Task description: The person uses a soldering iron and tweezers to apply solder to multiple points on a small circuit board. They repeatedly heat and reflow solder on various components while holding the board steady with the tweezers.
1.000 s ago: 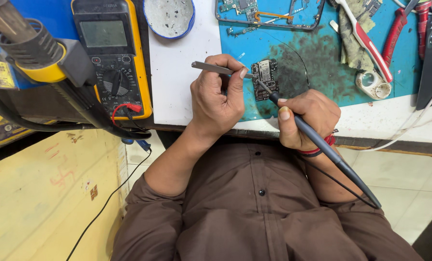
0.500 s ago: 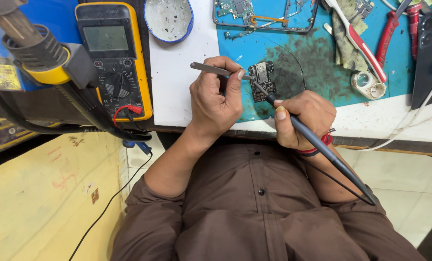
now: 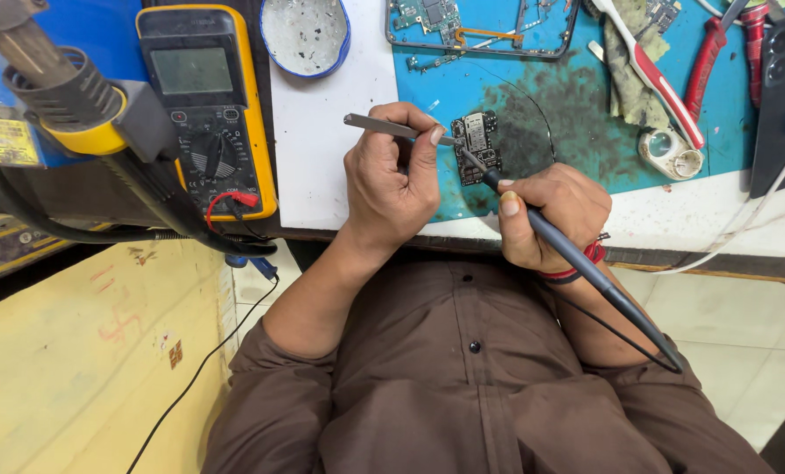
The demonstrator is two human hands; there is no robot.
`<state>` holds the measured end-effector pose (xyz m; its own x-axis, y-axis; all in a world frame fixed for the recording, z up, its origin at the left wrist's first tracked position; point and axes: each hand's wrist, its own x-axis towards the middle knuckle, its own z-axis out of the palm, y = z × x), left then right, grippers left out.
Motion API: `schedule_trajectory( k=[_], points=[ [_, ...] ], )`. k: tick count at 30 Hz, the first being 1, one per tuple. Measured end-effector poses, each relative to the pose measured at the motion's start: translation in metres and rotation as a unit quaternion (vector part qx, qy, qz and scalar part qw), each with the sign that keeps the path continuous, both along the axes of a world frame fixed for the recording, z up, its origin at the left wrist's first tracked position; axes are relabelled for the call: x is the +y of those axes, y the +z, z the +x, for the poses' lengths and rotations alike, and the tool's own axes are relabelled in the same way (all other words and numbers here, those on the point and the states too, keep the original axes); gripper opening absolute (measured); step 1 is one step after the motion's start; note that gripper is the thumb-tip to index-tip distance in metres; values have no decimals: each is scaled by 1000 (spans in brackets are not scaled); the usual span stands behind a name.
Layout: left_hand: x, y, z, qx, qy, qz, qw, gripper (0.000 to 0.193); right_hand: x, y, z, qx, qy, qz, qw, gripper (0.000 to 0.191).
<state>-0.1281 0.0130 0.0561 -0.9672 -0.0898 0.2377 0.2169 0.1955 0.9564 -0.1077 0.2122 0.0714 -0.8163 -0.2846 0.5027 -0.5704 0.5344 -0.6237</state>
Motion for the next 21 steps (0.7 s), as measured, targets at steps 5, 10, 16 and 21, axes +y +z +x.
schedule_trajectory(
  k=[5,10,16,21],
  points=[
    [28,2,-2,-2,-2,0,1000,12,27,6,-2,-3,0,7,1000,14],
    [45,1,-2,1,-3,-2,1000,13,47,5,-1,-14,2,7,1000,13],
    [43,-1,-5,1,-6,24,1000,13,46,7,-3,-20,-12,-22,999,16],
    [37,-5,-16,4,-12,23,1000,13,39,2,-14,-11,-13,-23,1000,16]
  ],
)
